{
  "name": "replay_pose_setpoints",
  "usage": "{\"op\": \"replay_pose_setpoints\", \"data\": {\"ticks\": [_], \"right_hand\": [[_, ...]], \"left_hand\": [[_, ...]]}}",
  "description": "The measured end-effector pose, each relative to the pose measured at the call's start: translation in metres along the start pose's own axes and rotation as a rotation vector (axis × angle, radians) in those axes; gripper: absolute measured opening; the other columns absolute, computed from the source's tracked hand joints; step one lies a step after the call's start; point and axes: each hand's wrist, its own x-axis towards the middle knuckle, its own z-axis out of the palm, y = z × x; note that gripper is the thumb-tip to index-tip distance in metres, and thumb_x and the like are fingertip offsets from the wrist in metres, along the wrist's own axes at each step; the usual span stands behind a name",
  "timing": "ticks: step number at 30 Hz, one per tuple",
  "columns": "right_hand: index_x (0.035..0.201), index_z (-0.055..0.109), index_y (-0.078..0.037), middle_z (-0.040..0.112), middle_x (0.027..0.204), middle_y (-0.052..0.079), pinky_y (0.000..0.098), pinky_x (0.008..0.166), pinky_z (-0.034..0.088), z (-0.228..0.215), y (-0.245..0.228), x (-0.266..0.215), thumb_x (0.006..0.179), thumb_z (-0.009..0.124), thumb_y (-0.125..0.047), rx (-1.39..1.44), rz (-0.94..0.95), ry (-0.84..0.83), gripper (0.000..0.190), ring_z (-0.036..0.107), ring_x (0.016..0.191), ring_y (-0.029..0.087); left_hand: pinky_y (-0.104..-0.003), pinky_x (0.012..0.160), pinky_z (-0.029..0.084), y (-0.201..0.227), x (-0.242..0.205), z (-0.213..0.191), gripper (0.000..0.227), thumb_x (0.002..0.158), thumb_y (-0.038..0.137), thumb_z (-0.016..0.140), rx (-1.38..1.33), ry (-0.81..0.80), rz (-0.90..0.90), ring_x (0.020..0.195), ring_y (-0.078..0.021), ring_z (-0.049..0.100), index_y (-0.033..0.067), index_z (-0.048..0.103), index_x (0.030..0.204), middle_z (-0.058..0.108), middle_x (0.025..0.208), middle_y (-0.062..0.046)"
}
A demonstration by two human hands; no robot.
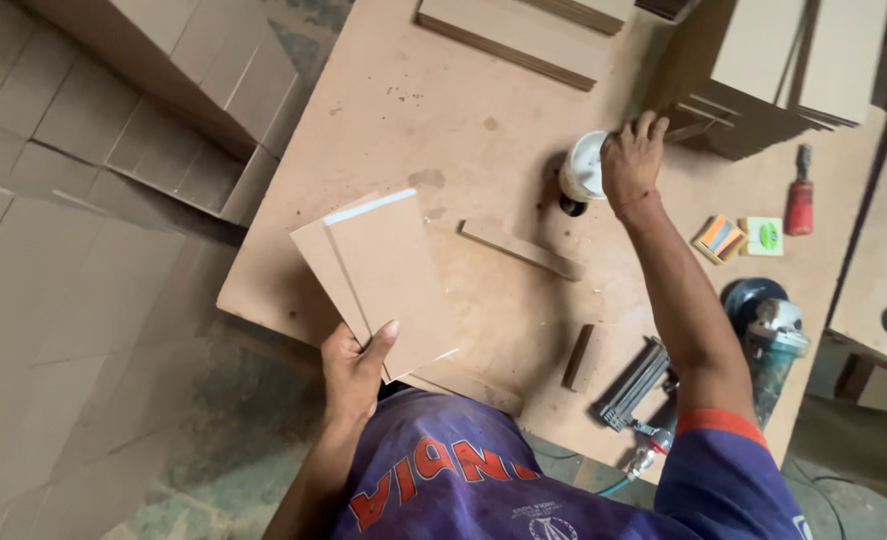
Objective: The person assembles small wooden boxes by applying glue to the edges of wooden panels and joining them together. They use a nail gun to secure the joints and a sander to smooth the edges. The process is repeated for multiple boxes.
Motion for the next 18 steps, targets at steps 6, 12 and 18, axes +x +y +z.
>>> {"op": "replay_pose_setpoints", "data": {"ticks": [6, 12, 18], "right_hand": [[0.142, 0.058, -0.008, 0.070, 0.123, 0.011, 0.0345, 0.084, 0.057, -0.130, -0.077, -0.059, 0.093, 0.068, -0.014, 1.519, 0.101, -0.369, 0.050, 0.070, 0.102, 0.022], [0.130, 0.066, 0.001, 0.072, 0.112, 0.002, 0.0276, 0.087, 0.054, -0.202, -0.153, -0.153, 0.101, 0.070, -0.014, 2.319, 0.267, -0.515, 0.033, 0.063, 0.100, 0.008], [0.120, 0.067, 0.002, 0.074, 0.102, 0.003, 0.0281, 0.078, 0.055, -0.194, -0.111, -0.237, 0.099, 0.069, -0.016, 2.006, 0.903, -0.198, 0.028, 0.065, 0.090, 0.009]], "left_hand": [[-0.026, 0.080, 0.055, -0.002, 0.001, 0.018, 0.028, 0.087, 0.005, 0.078, -0.071, 0.035, -0.047, 0.090, -0.0106, 0.067, -0.0059, 0.068, 0.111, 0.075, 0.104, -0.008], [-0.027, 0.072, 0.051, -0.038, 0.012, -0.014, 0.033, 0.097, 0.028, 0.073, 0.266, 0.021, -0.006, 0.083, -0.0083, 0.059, -0.0044, 0.068, 0.104, 0.069, 0.094, -0.004], [-0.036, 0.090, 0.056, -0.044, 0.051, -0.057, 0.053, 0.120, 0.040, 0.051, -0.139, 0.054, -0.014, 0.102, -0.0174, 0.064, -0.0097, 0.046, 0.137, 0.061, 0.110, -0.005]]}}
